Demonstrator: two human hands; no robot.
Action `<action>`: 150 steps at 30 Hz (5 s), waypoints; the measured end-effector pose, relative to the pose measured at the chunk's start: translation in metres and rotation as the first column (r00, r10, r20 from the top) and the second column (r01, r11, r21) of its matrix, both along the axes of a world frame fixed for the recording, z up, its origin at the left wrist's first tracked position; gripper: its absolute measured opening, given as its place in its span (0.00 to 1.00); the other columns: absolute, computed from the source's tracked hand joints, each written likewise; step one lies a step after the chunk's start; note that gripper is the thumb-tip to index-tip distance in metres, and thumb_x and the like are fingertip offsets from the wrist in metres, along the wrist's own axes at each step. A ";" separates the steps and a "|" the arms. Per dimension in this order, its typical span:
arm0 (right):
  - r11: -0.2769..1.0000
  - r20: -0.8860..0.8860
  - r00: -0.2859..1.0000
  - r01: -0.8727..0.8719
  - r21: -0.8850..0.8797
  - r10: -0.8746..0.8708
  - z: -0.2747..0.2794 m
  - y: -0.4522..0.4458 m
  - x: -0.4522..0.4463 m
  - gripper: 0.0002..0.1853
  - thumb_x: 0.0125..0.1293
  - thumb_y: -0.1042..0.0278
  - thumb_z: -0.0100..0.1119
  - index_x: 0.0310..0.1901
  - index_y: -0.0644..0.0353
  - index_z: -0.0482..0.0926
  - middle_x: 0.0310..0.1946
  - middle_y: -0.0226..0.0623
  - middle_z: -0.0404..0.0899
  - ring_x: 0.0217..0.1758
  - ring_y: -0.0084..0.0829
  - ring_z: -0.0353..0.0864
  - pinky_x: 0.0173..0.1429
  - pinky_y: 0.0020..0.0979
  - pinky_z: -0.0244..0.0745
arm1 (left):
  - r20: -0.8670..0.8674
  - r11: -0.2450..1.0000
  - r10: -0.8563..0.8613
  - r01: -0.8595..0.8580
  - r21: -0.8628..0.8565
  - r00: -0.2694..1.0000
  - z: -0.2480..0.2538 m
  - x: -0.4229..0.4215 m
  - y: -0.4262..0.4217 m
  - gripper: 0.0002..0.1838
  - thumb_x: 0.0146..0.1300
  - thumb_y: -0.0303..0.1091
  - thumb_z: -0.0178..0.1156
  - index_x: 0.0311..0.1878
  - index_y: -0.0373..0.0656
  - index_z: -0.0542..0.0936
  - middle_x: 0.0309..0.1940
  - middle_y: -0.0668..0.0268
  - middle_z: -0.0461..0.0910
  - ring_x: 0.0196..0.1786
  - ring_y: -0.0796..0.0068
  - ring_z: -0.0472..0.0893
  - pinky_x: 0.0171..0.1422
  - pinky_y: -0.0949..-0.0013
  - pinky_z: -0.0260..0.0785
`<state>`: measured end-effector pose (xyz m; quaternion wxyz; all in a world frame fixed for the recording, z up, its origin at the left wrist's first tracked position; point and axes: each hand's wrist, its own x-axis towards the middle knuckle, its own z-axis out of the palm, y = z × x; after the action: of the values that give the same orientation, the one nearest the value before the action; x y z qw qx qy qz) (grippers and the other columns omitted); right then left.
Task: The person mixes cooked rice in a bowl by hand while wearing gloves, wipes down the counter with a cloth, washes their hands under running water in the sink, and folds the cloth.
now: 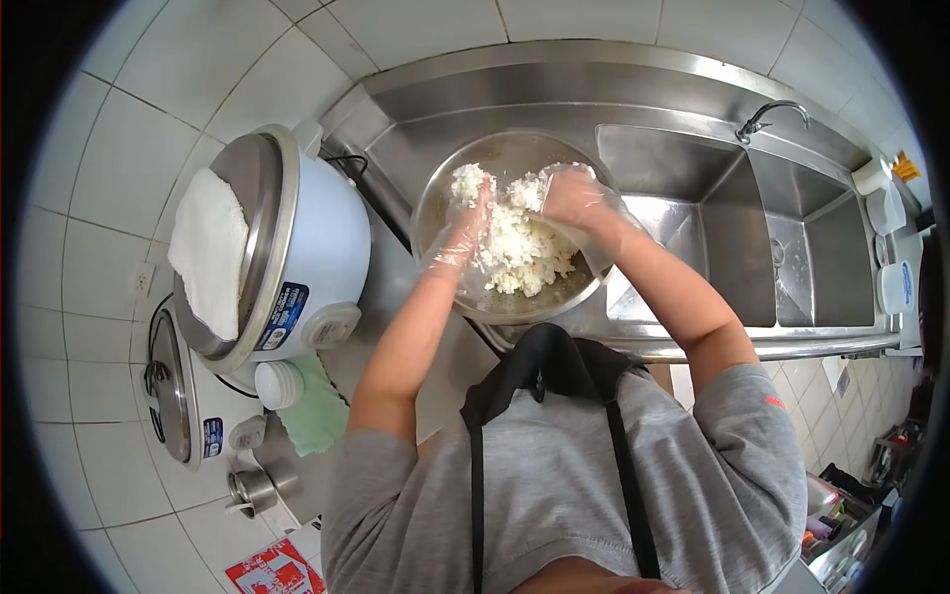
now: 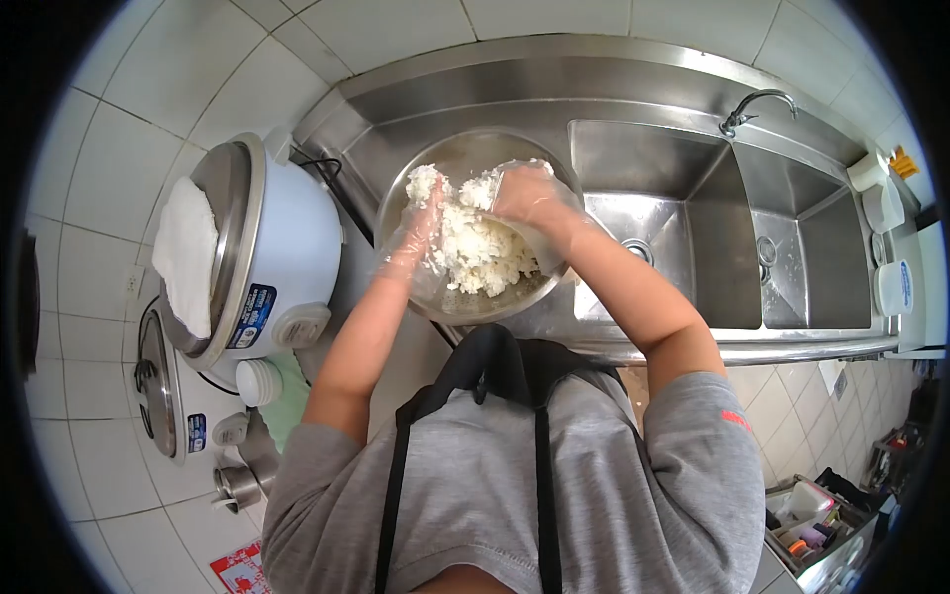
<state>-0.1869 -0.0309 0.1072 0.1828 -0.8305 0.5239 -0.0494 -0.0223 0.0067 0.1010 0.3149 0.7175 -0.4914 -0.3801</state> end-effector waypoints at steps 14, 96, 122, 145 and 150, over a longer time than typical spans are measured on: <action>0.995 0.194 0.981 0.021 -0.096 -0.002 -0.007 0.001 0.000 0.12 0.48 0.74 0.47 0.31 0.71 0.76 0.32 0.56 0.75 0.39 0.49 0.75 0.43 0.39 0.70 | -0.200 0.846 -0.527 0.488 -0.217 0.826 -0.035 0.052 -0.002 0.09 0.52 0.32 0.56 0.33 0.37 0.77 0.34 0.62 0.77 0.37 0.71 0.76 0.48 0.70 0.66; 0.951 0.388 0.886 -0.302 0.064 0.255 0.010 -0.003 -0.006 0.27 0.44 0.44 0.61 0.34 0.65 0.77 0.30 0.52 0.76 0.35 0.47 0.75 0.42 0.36 0.69 | 0.094 0.753 -0.586 0.583 -0.305 0.805 -0.037 0.048 -0.008 0.20 0.60 0.38 0.47 0.52 0.36 0.69 0.40 0.57 0.76 0.42 0.66 0.75 0.48 0.69 0.64; 0.412 0.423 0.684 -0.193 0.890 -0.594 -0.084 -0.049 0.012 0.29 0.47 0.57 0.65 0.52 0.55 0.70 0.49 0.39 0.71 0.55 0.33 0.65 0.58 0.32 0.59 | -0.814 0.857 0.080 0.378 0.351 0.575 -0.100 0.055 -0.059 0.39 0.55 0.63 0.47 0.63 0.46 0.56 0.62 0.60 0.56 0.63 0.68 0.58 0.64 0.62 0.50; 0.966 0.545 0.838 -0.138 0.219 -0.004 -0.017 -0.019 0.006 0.26 0.49 0.57 0.61 0.50 0.57 0.70 0.45 0.42 0.74 0.49 0.39 0.72 0.55 0.31 0.64 | -0.720 0.975 -0.113 0.215 0.051 0.684 0.027 0.005 0.023 0.22 0.54 0.42 0.56 0.49 0.37 0.71 0.41 0.63 0.75 0.45 0.75 0.72 0.50 0.70 0.64; 0.960 0.582 0.791 0.026 0.279 -0.191 -0.004 0.002 0.002 0.25 0.48 0.55 0.60 0.48 0.55 0.72 0.39 0.46 0.76 0.44 0.41 0.74 0.50 0.33 0.68 | -0.721 0.984 0.003 0.126 0.125 0.693 0.011 0.002 0.016 0.26 0.60 0.50 0.47 0.53 0.38 0.68 0.45 0.62 0.73 0.45 0.71 0.73 0.49 0.69 0.65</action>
<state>-0.1847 -0.0293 0.1037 0.4425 -0.7088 0.4874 -0.2535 -0.0202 0.0227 0.1124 0.4083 0.5188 -0.3201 -0.6794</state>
